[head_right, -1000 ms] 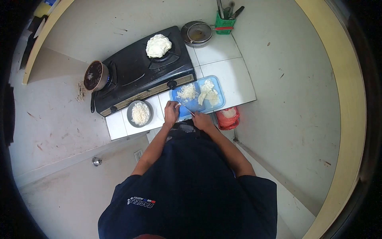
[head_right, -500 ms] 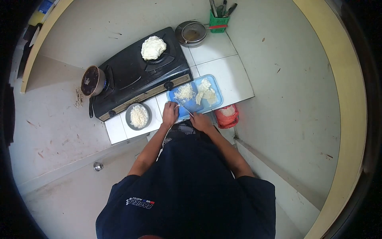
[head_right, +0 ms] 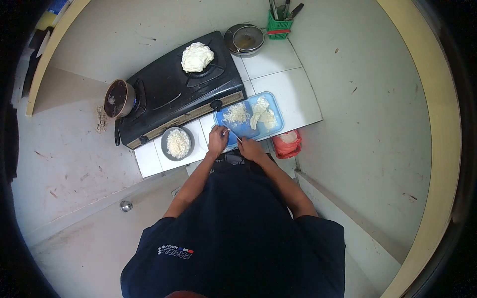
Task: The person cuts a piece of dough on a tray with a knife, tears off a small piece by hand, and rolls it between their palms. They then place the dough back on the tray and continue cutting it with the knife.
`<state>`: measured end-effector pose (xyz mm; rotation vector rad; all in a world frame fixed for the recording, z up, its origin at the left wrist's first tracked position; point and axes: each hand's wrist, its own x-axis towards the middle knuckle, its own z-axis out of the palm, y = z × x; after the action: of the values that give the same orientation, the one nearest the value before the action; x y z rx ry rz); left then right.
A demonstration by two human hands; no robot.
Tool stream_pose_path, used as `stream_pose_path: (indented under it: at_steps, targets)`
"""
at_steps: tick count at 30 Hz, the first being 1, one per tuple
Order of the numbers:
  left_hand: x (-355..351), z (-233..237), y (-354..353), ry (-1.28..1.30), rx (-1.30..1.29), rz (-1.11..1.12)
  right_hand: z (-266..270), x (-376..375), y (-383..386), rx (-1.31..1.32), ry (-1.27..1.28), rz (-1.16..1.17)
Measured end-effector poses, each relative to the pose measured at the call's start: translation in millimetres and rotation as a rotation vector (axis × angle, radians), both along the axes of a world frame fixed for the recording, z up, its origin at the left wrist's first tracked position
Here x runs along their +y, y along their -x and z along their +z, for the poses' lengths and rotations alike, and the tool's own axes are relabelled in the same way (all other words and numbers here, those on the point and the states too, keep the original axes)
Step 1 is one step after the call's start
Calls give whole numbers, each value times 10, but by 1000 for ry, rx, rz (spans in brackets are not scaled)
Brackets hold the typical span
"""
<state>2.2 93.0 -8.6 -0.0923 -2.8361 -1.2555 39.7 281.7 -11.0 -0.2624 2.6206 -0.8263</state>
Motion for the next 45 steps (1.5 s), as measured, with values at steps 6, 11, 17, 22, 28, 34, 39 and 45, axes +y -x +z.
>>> stream_pose_path:
  at_steps: [6,11,17,22,28,34,39,45]
  targets:
    - [-41,1,43,-9,-20,-53,-99,-43,12,45,-16,6]
    - [-91,25,68,22,-17,-128,-24,15,-59,37,-60,20]
    - [-165,33,119,-31,30,-191,33,166,-176,-8,-91,16]
    - [-194,-14,146,-63,29,-193,29,185,-331,9,-136,-95]
    - [-191,-44,192,-117,-20,-215,59,116,-419,-19,-99,-100]
    - [-212,-66,255,-115,0,-243,34,20,-362,2,-47,-123]
    - [-202,-41,255,-105,-18,-261,15,-41,-394,-30,-44,-144]
    - [-174,-22,237,-101,-10,-252,-93,-139,-324,16,-34,-163]
